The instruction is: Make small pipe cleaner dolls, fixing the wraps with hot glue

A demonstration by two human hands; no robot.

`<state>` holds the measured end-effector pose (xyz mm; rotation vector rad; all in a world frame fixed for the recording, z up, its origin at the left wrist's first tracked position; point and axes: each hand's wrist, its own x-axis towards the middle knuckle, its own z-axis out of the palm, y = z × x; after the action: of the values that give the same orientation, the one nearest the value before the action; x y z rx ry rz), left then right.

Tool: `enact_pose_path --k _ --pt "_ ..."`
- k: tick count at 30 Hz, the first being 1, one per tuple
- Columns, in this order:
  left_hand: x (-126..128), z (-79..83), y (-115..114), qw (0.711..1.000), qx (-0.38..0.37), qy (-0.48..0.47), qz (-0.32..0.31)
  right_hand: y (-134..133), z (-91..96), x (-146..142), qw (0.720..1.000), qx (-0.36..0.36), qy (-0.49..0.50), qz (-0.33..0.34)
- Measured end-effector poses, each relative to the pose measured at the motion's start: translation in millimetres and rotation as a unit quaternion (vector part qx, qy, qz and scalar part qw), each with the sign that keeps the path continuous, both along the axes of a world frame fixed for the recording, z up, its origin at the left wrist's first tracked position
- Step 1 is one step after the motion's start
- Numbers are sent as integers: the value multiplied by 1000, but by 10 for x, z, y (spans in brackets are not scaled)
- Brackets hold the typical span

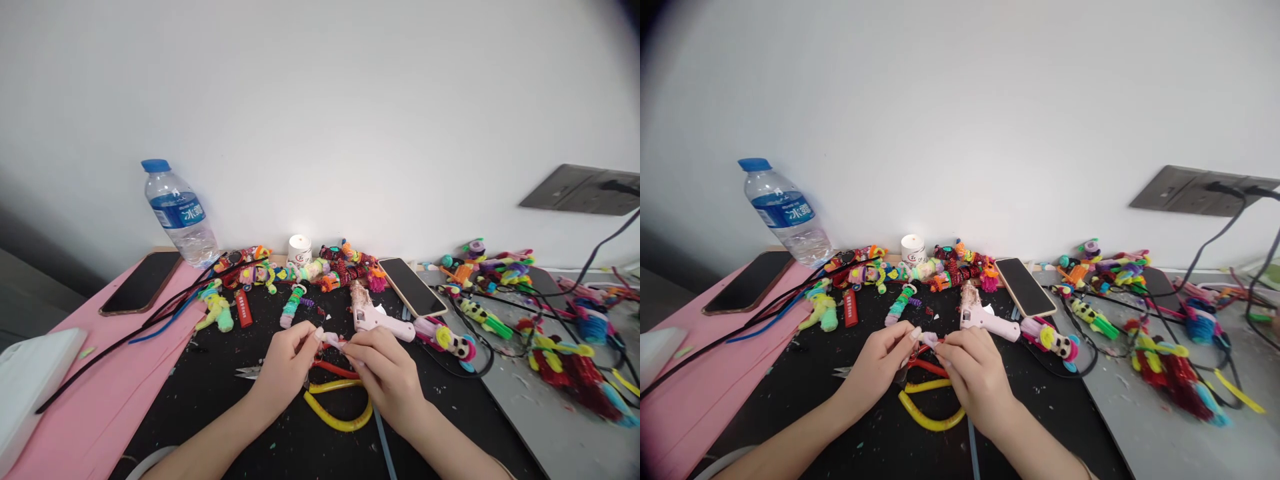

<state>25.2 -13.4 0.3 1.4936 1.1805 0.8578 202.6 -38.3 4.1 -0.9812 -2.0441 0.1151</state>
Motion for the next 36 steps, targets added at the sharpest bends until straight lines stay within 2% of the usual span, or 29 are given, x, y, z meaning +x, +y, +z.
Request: enact_pose_path --k 7,14,23,36 --pt "10 -72 -3 992 -65 -105 12 -15 -40 -33 1000 -15 -16 12" --pt "48 -98 -4 962 -148 -229 20 -11 -93 -81 999 -22 -35 0" --pt "86 28 -67 911 -226 -345 19 -33 -108 -167 999 -6 -42 -32" --pt "28 11 -21 806 -370 -462 -28 3 -112 -160 998 -7 -31 -62"
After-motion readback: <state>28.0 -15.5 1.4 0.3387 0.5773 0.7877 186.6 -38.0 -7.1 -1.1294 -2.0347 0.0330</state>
